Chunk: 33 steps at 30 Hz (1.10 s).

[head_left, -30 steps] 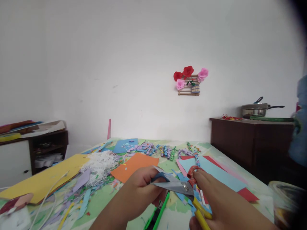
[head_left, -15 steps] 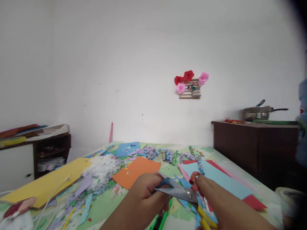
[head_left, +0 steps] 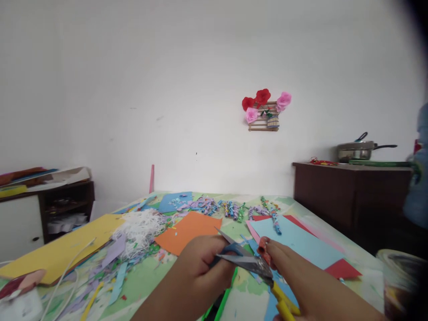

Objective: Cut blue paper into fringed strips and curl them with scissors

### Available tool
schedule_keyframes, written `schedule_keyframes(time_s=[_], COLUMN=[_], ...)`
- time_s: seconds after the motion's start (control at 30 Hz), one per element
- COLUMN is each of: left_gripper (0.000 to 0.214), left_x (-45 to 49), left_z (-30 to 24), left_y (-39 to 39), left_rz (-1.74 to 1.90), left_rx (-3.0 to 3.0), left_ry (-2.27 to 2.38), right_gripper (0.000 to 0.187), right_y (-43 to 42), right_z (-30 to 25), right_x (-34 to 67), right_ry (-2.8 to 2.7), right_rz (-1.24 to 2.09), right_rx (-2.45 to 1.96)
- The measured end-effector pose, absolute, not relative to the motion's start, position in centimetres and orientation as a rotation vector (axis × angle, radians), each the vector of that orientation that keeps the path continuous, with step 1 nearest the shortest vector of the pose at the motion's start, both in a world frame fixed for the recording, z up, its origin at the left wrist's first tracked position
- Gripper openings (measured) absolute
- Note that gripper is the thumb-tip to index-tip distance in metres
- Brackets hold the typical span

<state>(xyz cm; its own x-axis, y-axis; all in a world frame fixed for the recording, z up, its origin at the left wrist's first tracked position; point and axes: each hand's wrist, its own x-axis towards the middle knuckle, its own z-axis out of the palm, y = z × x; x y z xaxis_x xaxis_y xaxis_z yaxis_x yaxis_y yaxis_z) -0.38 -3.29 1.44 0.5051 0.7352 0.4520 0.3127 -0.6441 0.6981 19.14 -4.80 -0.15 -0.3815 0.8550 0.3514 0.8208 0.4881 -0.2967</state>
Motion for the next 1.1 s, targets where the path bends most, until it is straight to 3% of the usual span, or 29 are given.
schedule_keyframes(time_s=[0.17,0.53,0.93,1.1], left_gripper=[0.027,0.028,0.018,0.019], left_x=[-0.45,-0.57,-0.89,-0.92], left_z=[1.42,1.68,1.56,1.13], left_y=[-3.38,-3.48,-3.09,-2.87], left_rz=[1.109,1.048,0.899,0.841], left_rx=[2.266,2.265,1.857,1.741], left_ry=[0.785,0.810,0.766,0.719], right_gripper=[0.062,0.049,0.052,0.044], right_y=[-4.59,-4.72,-4.38,-4.52], right_z=[-0.26,0.05,-0.76,-0.23], right_x=[19.19,18.48,18.51,18.57], right_ry=[-2.351,-2.333,-2.224,-2.204], right_rz=[0.184,0.220,0.182,0.259], right_rx=[-1.431,-1.426,-1.415,-1.470])
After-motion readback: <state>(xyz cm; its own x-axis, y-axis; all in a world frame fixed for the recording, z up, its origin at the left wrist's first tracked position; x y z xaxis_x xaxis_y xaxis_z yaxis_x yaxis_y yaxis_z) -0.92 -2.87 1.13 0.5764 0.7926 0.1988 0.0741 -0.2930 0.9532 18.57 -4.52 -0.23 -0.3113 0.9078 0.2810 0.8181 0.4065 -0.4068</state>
